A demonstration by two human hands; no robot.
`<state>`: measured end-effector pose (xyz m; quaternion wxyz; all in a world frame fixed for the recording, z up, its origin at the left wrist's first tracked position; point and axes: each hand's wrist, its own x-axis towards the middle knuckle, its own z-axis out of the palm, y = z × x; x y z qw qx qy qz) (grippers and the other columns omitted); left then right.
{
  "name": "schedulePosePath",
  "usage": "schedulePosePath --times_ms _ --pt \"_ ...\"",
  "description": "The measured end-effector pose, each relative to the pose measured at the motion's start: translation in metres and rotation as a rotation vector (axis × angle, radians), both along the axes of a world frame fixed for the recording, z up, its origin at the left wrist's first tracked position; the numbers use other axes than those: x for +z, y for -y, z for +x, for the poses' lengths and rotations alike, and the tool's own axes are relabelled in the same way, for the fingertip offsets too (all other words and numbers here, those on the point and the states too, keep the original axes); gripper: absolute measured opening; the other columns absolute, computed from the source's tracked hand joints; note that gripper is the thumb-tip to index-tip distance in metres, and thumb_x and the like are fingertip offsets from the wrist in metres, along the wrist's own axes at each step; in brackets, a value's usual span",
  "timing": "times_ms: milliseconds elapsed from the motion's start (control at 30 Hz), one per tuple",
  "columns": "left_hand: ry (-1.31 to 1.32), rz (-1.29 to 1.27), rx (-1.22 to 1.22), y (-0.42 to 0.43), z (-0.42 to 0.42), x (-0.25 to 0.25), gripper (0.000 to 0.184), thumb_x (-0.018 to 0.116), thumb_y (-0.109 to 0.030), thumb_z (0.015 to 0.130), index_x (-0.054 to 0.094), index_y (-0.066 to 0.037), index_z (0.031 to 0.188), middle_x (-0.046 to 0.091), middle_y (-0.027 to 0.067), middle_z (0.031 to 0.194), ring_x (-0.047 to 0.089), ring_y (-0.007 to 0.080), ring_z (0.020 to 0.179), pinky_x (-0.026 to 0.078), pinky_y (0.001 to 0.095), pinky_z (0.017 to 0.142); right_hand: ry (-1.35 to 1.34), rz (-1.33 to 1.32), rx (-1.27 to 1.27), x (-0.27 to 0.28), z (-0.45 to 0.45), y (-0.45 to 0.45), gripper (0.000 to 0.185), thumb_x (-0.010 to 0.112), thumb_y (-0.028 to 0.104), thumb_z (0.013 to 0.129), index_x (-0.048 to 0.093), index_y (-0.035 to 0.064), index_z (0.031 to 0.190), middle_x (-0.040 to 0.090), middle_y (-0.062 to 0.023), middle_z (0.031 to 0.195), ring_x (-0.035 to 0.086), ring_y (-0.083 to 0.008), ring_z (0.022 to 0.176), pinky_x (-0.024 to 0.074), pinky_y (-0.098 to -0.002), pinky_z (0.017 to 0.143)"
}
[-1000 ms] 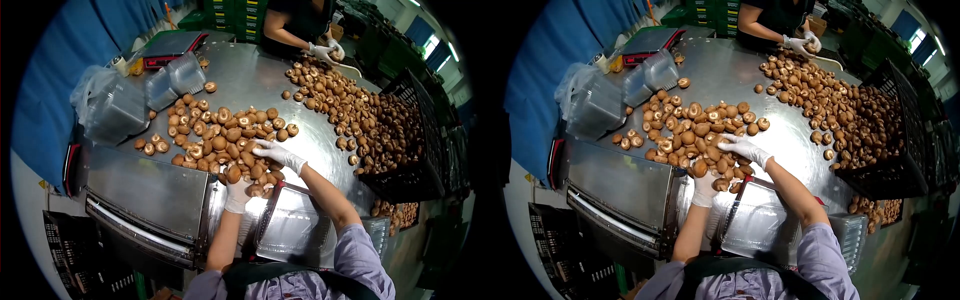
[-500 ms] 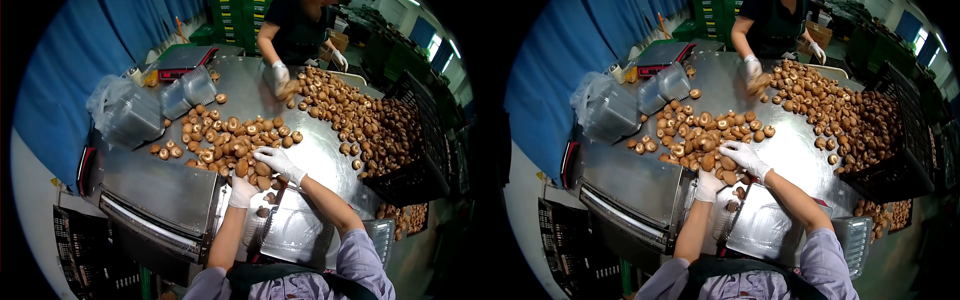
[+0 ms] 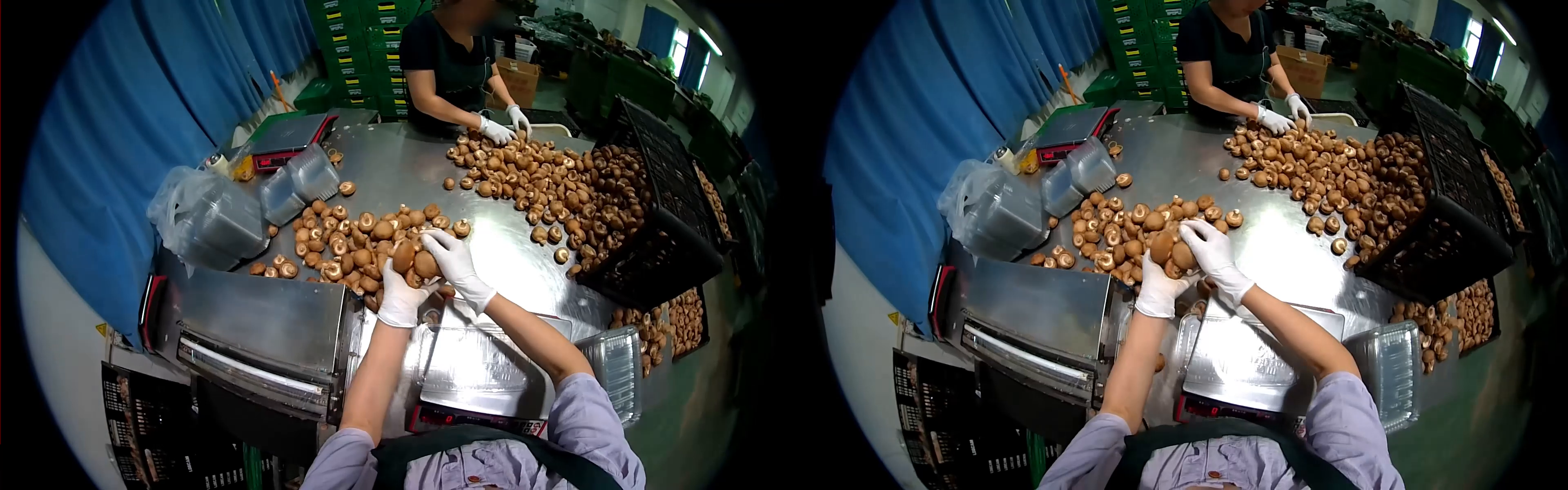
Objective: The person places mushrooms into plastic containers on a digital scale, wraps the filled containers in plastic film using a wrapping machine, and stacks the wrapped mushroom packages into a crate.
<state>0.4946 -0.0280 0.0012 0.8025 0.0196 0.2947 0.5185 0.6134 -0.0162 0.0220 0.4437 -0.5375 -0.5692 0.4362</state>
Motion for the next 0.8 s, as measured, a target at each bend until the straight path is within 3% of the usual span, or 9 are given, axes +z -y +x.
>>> schedulePosePath --times_ms 67,167,300,400,433,533,733,800 --pt "-0.088 0.034 0.001 0.026 0.015 0.031 0.054 0.030 -0.048 0.091 0.046 -0.014 0.130 0.049 0.0135 0.130 0.048 0.0338 0.121 0.042 0.0586 0.095 -0.134 0.136 -0.044 -0.003 0.013 0.016 0.030 0.059 0.028 0.090 0.064 0.0030 0.106 0.066 -0.0095 0.104 0.062 -0.0191 0.095 0.0462 -0.0279 0.084" --pt "-0.063 -0.019 -0.029 0.060 0.037 0.037 0.051 0.031 -0.045 0.092 0.048 -0.011 0.125 0.053 0.0116 0.125 0.054 0.0300 0.116 0.050 0.0526 0.088 -0.246 0.140 -0.137 -0.003 0.033 0.061 0.025 0.057 0.019 0.091 0.063 -0.0010 0.106 0.064 -0.0115 0.109 0.059 -0.0189 0.101 0.0444 -0.0268 0.088" --pt "-0.193 -0.092 -0.158 0.103 0.062 0.024 0.048 0.031 -0.039 0.093 0.048 -0.009 0.125 0.054 0.0131 0.124 0.057 0.0306 0.110 0.052 0.0511 0.087 -0.261 0.083 -0.262 0.002 0.056 0.123 0.024 0.056 0.015 0.092 0.062 -0.0034 0.106 0.063 -0.0119 0.107 0.059 -0.0183 0.098 0.0444 -0.0277 0.088" --pt "-0.176 -0.104 -0.172 0.133 0.076 0.014 0.047 0.035 -0.043 0.094 0.052 -0.010 0.122 0.057 0.0113 0.121 0.059 0.0277 0.108 0.053 0.0494 0.085 -0.246 0.028 -0.302 0.011 0.065 0.161 0.027 0.052 0.019 0.095 0.062 -0.0029 0.107 0.062 -0.0115 0.110 0.057 -0.0173 0.103 0.0437 -0.0264 0.090" --pt "-0.131 -0.111 -0.209 0.140 0.078 0.007 0.047 0.036 -0.044 0.094 0.051 -0.011 0.123 0.056 0.0107 0.121 0.058 0.0276 0.109 0.052 0.0490 0.085 -0.224 0.056 -0.340 0.005 0.069 0.168 0.022 0.055 0.013 0.093 0.063 -0.0035 0.105 0.064 -0.0097 0.100 0.059 -0.0160 0.093 0.0446 -0.0259 0.087" --pt "-0.066 -0.204 -0.267 0.155 0.083 0.002 0.047 0.036 -0.044 0.094 0.049 -0.012 0.125 0.055 0.0104 0.122 0.056 0.0279 0.112 0.051 0.0484 0.087 -0.204 0.021 -0.387 -0.007 0.074 0.187 0.021 0.055 0.013 0.092 0.063 -0.0034 0.103 0.064 -0.0093 0.096 0.059 -0.0159 0.092 0.0449 -0.0262 0.086" --pt "-0.041 -0.142 -0.313 0.173 0.072 -0.003 0.044 0.036 -0.038 0.096 0.045 -0.009 0.128 0.050 0.0120 0.127 0.050 0.0311 0.120 0.047 0.0530 0.094 -0.341 -0.063 -0.467 -0.046 0.080 0.196 0.020 0.056 0.014 0.092 0.064 -0.0046 0.096 0.064 -0.0083 0.094 0.059 -0.0147 0.088 0.0451 -0.0256 0.083" --pt "-0.638 0.645 -0.380 0.190 0.061 -0.003 0.043 0.039 -0.033 0.096 0.043 -0.005 0.128 0.049 0.0123 0.127 0.049 0.0320 0.121 0.046 0.0559 0.095 -0.350 -0.083 -0.521 -0.051 0.085 0.200 0.020 0.056 0.014 0.092 0.064 -0.0049 0.094 0.064 -0.0077 0.094 0.059 -0.0142 0.087 0.0451 -0.0252 0.083"
